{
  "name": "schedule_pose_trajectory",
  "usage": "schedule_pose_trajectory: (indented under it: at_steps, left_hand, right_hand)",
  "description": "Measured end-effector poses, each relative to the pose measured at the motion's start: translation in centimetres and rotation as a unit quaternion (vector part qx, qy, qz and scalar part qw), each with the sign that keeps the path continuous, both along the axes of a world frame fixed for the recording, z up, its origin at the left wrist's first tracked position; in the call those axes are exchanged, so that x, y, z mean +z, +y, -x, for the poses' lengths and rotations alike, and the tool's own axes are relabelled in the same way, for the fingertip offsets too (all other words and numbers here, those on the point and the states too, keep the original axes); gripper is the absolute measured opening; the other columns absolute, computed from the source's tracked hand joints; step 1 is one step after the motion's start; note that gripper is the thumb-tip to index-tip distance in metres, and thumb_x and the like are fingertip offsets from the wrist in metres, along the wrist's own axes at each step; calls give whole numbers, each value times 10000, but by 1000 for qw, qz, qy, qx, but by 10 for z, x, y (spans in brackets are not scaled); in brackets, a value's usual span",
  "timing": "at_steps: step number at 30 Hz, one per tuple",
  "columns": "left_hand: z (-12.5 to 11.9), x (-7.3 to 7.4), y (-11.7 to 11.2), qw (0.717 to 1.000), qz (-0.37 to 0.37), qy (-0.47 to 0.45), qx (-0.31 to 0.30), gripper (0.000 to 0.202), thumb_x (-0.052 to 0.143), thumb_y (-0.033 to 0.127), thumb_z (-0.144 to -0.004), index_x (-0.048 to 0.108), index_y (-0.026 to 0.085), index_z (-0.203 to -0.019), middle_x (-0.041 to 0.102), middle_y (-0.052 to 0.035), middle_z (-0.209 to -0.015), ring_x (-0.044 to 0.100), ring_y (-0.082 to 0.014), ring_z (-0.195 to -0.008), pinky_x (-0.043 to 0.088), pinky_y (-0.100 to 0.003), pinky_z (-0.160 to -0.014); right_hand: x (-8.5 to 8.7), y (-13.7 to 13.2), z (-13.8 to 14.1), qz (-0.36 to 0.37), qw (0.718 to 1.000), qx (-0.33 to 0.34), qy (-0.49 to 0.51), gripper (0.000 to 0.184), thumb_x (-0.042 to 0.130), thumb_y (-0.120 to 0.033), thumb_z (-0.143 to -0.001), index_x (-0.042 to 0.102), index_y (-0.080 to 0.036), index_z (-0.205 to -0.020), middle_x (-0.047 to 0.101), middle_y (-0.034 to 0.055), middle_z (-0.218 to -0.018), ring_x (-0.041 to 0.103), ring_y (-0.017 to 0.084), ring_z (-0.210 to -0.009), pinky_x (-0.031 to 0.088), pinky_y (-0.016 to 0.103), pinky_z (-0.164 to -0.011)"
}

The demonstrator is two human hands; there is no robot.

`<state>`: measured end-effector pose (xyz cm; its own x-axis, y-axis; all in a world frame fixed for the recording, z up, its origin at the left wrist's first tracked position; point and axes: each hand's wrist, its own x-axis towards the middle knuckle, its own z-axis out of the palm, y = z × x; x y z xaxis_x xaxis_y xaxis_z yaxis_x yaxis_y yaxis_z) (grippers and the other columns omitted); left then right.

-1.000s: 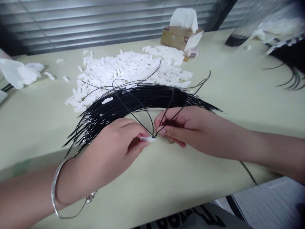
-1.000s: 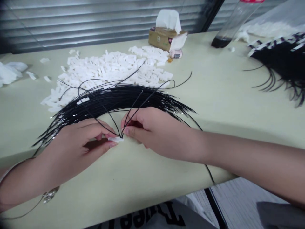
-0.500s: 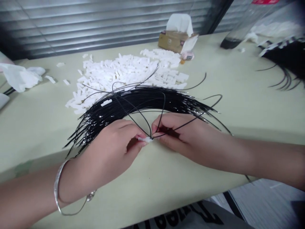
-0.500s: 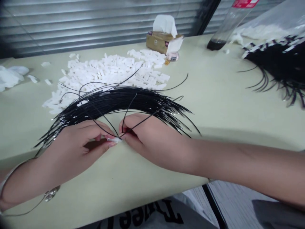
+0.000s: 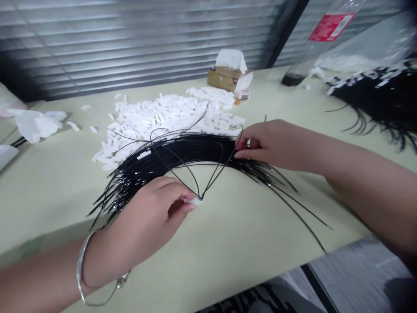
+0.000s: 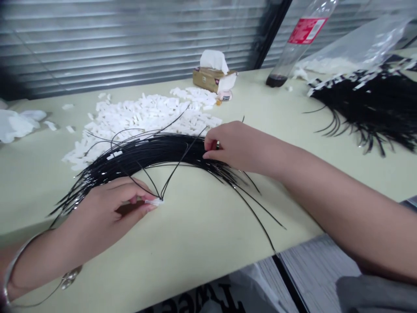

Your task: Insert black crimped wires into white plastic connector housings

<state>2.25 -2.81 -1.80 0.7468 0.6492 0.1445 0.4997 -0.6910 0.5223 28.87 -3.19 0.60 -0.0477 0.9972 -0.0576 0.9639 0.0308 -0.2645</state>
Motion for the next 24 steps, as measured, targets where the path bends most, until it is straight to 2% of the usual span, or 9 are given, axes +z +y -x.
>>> schedule_pose_trajectory:
  at_steps: [7, 9, 11, 13, 16, 17, 18, 20, 24]
  left_hand:
    - [1, -3, 1, 1000, -7, -7, -5, 94, 564, 133, -811, 638, 192, -811, 627, 2, -768, 589, -118, -680, 502, -229, -661]
    - [1, -3, 1, 1000, -5, -10, -6, 97, 561, 133, -814, 638, 193, -810, 624, 3, -763, 585, -117, -674, 501, -229, -657]
    - [1, -3, 1, 1000, -6, -15, -8, 94, 565, 132, -813, 639, 190, -807, 623, 3, -761, 584, -116, -677, 502, -228, -665]
    - [1, -2, 1, 1000, -8, -17, -10, 87, 574, 129, -807, 641, 184, -799, 625, 2, -760, 586, -116, -686, 503, -226, -680]
    - [1, 0, 1, 1000, -13, -12, -12, 82, 588, 122, -796, 648, 176, -783, 634, 3, -757, 590, -115, -703, 506, -222, -715]
    - [1, 0, 1, 1000, -16, -11, -12, 80, 592, 119, -792, 649, 174, -782, 638, 3, -756, 592, -115, -707, 506, -220, -723]
    - [0, 1, 1, 1000, -20, -10, -13, 78, 596, 117, -790, 651, 172, -781, 640, 4, -750, 594, -116, -712, 507, -218, -728]
    - [-1, 1, 1, 999, -27, -8, -18, 75, 603, 113, -783, 655, 167, -778, 641, 5, -731, 598, -120, -719, 508, -215, -731]
    - [-2, 0, 1, 999, -29, -1, -18, 72, 608, 115, -783, 662, 162, -776, 644, 6, -720, 602, -122, -715, 508, -214, -735]
  right_hand:
    - [14, -3, 0, 53, 998, -33, 31, 190, 609, -415, -740, 660, -241, -685, 588, -19, -569, 443, 104, -477, 344, 293, -497]
    - [17, -3, -2, 78, 995, -22, 65, 196, 618, -421, -729, 665, -234, -689, 589, -30, -557, 446, 90, -479, 342, 278, -491]
    - [18, -5, -1, 127, 982, -16, 141, 200, 620, -405, -726, 668, -214, -693, 562, -44, -522, 435, 65, -464, 322, 250, -470]
    - [16, -9, 7, 219, 938, -14, 268, 155, 646, -349, -703, 669, -200, -738, 552, -60, -521, 399, 36, -429, 284, 222, -430]
    - [8, -16, 29, 360, 818, 2, 450, 163, 667, -243, -689, 658, -193, -843, 567, -71, -560, 388, 15, -414, 280, 180, -402]
    - [6, -18, 36, 380, 786, 6, 487, 161, 662, -219, -698, 651, -190, -857, 572, -69, -575, 412, 15, -425, 305, 169, -408]
    - [4, -19, 42, 382, 769, 8, 513, 127, 645, -205, -720, 641, -183, -845, 575, -65, -588, 444, 18, -444, 336, 161, -424]
    - [1, -20, 49, 355, 762, 11, 541, 44, 624, -203, -754, 610, -174, -784, 606, -48, -644, 511, 32, -488, 391, 163, -456]
    - [2, -24, 48, 334, 797, 42, 502, 84, 626, -240, -767, 607, -174, -720, 607, -25, -663, 546, 69, -536, 412, 184, -458]
